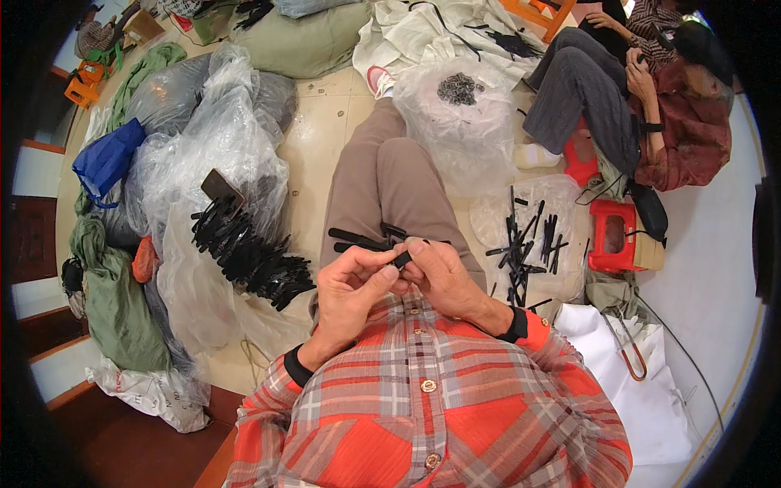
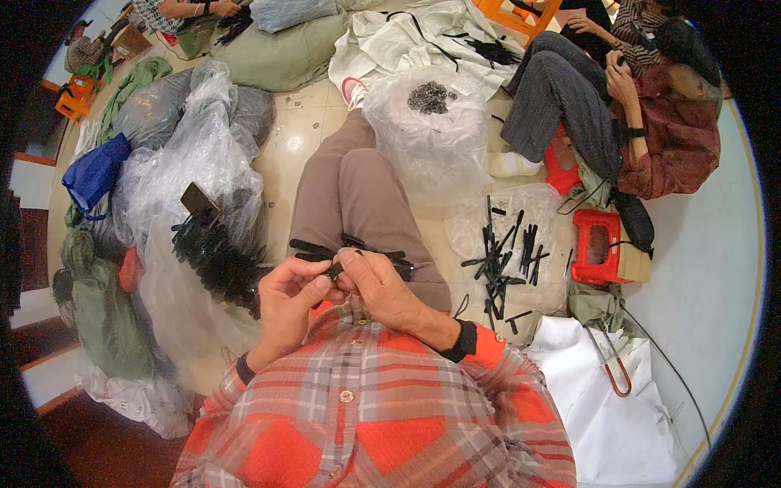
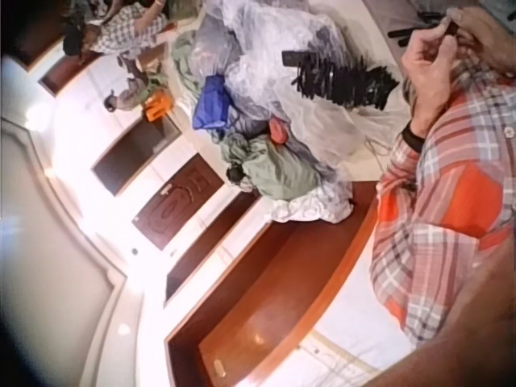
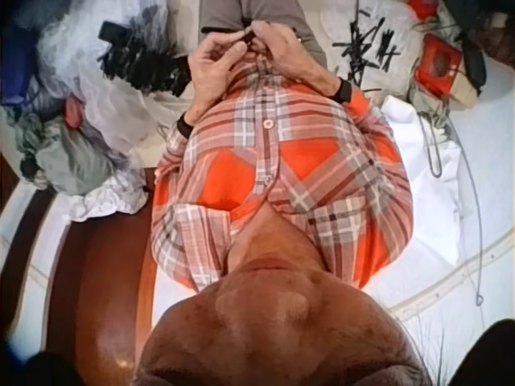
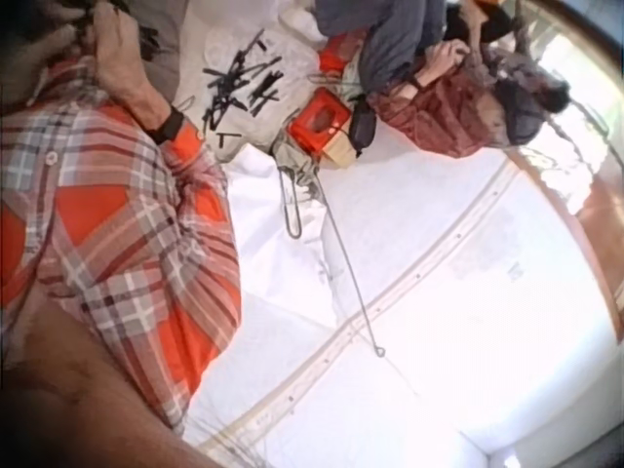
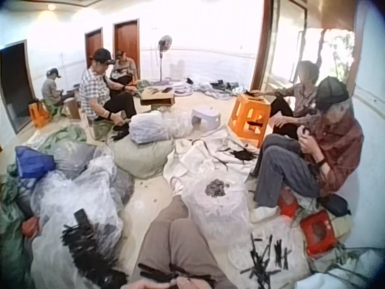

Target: Assembling small black plastic components by hand.

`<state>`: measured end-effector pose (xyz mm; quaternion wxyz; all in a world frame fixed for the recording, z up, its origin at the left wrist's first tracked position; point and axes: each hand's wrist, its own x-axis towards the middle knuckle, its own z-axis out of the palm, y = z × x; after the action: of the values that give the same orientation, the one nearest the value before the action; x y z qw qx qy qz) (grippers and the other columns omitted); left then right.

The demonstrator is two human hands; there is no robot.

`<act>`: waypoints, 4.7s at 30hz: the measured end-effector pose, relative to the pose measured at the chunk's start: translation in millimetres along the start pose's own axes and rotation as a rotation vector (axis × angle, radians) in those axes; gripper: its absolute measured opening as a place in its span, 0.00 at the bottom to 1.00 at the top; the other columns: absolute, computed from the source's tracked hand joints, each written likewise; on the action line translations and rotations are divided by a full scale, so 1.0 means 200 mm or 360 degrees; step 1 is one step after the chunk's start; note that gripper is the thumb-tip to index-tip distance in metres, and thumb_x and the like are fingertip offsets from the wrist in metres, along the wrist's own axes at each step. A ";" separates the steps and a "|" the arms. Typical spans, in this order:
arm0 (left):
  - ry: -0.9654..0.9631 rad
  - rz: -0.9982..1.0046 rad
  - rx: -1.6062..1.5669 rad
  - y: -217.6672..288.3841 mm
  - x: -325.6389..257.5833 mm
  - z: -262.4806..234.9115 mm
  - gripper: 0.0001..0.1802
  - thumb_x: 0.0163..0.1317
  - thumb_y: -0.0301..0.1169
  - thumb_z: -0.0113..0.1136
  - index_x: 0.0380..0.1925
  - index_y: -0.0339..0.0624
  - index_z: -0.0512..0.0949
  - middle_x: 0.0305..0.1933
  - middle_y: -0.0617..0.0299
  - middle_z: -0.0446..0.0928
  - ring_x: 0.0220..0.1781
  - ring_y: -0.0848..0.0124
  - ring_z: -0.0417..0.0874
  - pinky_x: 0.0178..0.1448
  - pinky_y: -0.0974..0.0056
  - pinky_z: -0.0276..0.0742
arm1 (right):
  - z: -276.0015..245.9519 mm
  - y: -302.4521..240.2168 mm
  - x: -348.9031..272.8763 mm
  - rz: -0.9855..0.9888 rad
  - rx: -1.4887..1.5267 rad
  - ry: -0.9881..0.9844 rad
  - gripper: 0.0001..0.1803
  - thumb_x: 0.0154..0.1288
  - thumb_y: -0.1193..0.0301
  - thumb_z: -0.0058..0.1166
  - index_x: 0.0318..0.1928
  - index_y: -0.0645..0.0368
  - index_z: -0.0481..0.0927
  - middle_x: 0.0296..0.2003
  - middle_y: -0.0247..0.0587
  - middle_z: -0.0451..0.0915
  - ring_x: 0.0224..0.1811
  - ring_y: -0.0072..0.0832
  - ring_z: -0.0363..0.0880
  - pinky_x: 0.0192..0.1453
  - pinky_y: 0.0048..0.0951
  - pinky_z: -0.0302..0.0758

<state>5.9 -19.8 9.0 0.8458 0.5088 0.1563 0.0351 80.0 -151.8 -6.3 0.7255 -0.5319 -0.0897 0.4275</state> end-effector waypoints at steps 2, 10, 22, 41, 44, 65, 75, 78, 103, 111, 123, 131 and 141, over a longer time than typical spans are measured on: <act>0.0021 -0.0081 -0.0072 0.01 0.00 0.00 0.05 0.57 0.18 0.51 0.35 0.30 0.72 0.43 0.49 0.76 0.32 0.71 0.81 0.37 0.67 0.80 | -0.01 0.00 -0.01 0.0001 -0.0031 -0.0015 0.16 0.69 0.59 0.34 0.32 0.58 0.68 0.19 0.24 0.58 0.21 0.14 0.53 0.25 0.18 0.54; 0.0084 -0.0276 -0.0154 0.01 0.02 -0.01 0.03 0.56 0.18 0.51 0.30 0.31 0.74 0.39 0.52 0.78 0.29 0.72 0.80 0.36 0.69 0.79 | -0.01 -0.07 -0.02 -0.0036 -0.0386 -0.0069 0.19 0.70 0.60 0.31 0.24 0.58 0.62 0.18 0.26 0.58 0.22 0.15 0.54 0.24 0.21 0.56; -0.0040 -0.0284 -0.0196 0.05 0.03 -0.01 0.09 0.55 0.19 0.50 0.38 0.30 0.72 0.34 0.52 0.77 0.32 0.68 0.81 0.41 0.65 0.78 | -0.04 -0.05 0.00 -0.0066 -0.0275 -0.0033 0.18 0.69 0.61 0.32 0.24 0.57 0.62 0.18 0.25 0.58 0.21 0.15 0.53 0.23 0.20 0.55; -0.0049 -0.0296 -0.0229 0.00 0.02 -0.02 0.04 0.55 0.18 0.51 0.31 0.31 0.73 0.31 0.54 0.76 0.32 0.67 0.81 0.39 0.64 0.81 | -0.02 -0.07 -0.04 -0.0075 -0.0515 -0.0056 0.19 0.69 0.61 0.32 0.26 0.61 0.63 0.19 0.28 0.60 0.22 0.18 0.55 0.25 0.23 0.58; -0.0047 -0.0300 -0.0178 -0.02 0.02 -0.04 0.04 0.55 0.18 0.52 0.32 0.31 0.73 0.31 0.53 0.77 0.32 0.67 0.81 0.38 0.64 0.81 | -0.01 -0.07 -0.04 -0.0083 -0.0519 -0.0061 0.19 0.69 0.61 0.32 0.25 0.61 0.63 0.19 0.29 0.60 0.22 0.18 0.55 0.25 0.23 0.58; 0.0002 -0.0279 -0.0055 0.00 0.05 0.01 0.03 0.56 0.19 0.53 0.31 0.32 0.73 0.27 0.58 0.76 0.26 0.73 0.79 0.32 0.69 0.78 | -0.02 -0.01 -0.03 0.0094 -0.0002 0.0117 0.17 0.68 0.61 0.34 0.27 0.59 0.67 0.18 0.25 0.59 0.21 0.15 0.55 0.25 0.21 0.57; -0.0058 -0.0360 -0.0125 0.02 0.08 0.00 0.01 0.56 0.19 0.53 0.28 0.32 0.73 0.30 0.55 0.78 0.25 0.74 0.79 0.32 0.70 0.77 | -0.04 -0.02 -0.02 0.0049 0.0132 0.0111 0.17 0.68 0.62 0.34 0.27 0.60 0.67 0.18 0.25 0.59 0.22 0.15 0.55 0.27 0.20 0.57; -0.0056 -0.0386 -0.0093 0.01 0.09 -0.01 0.01 0.56 0.20 0.54 0.28 0.32 0.73 0.30 0.55 0.78 0.25 0.74 0.79 0.32 0.71 0.77 | -0.06 0.00 -0.02 0.0020 -0.0028 0.0118 0.17 0.68 0.63 0.33 0.26 0.60 0.66 0.19 0.26 0.60 0.22 0.15 0.56 0.27 0.20 0.58; -0.0244 -0.0375 0.0221 0.03 0.06 0.00 0.10 0.59 0.19 0.46 0.40 0.30 0.73 0.35 0.61 0.77 0.35 0.79 0.76 0.39 0.74 0.73 | 0.02 -0.12 -0.04 -0.1006 -0.2341 0.0144 0.07 0.50 0.71 0.53 0.27 0.61 0.71 0.24 0.41 0.70 0.31 0.36 0.68 0.37 0.35 0.61; -0.0372 -0.0445 0.0192 0.05 0.09 0.01 0.11 0.61 0.22 0.45 0.40 0.29 0.73 0.28 0.60 0.76 0.25 0.77 0.76 0.30 0.72 0.76 | -0.02 -0.06 -0.02 -0.1219 -0.2262 0.0309 0.09 0.56 0.71 0.49 0.21 0.61 0.71 0.18 0.41 0.70 0.21 0.31 0.67 0.29 0.32 0.61; -0.0172 -0.0706 -0.0197 0.04 0.10 0.02 0.07 0.59 0.23 0.51 0.37 0.32 0.73 0.27 0.58 0.76 0.24 0.73 0.79 0.29 0.69 0.79 | -0.01 -0.09 -0.07 -0.0003 -0.0433 0.0383 0.18 0.67 0.67 0.37 0.18 0.58 0.62 0.15 0.25 0.61 0.18 0.13 0.56 0.21 0.20 0.56; -0.0170 -0.0702 -0.0265 0.03 0.10 0.00 0.08 0.59 0.23 0.52 0.38 0.32 0.72 0.28 0.57 0.76 0.25 0.71 0.80 0.30 0.68 0.80 | -0.01 -0.09 -0.05 -0.0114 -0.0636 0.0286 0.18 0.67 0.68 0.37 0.19 0.60 0.64 0.15 0.27 0.62 0.18 0.14 0.58 0.21 0.21 0.58; -0.0173 -0.0577 -0.0093 0.02 0.09 0.00 0.08 0.60 0.23 0.49 0.37 0.30 0.73 0.28 0.56 0.77 0.27 0.72 0.80 0.30 0.71 0.78 | 0.00 -0.15 -0.03 -0.0675 -0.1807 0.0223 0.09 0.58 0.73 0.44 0.22 0.62 0.70 0.21 0.40 0.70 0.27 0.34 0.67 0.36 0.34 0.63</act>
<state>23.6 -13.4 8.5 0.8598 0.4488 0.1985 -0.1409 91.4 -157.2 20.7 0.4020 -0.8330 -0.3597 0.1230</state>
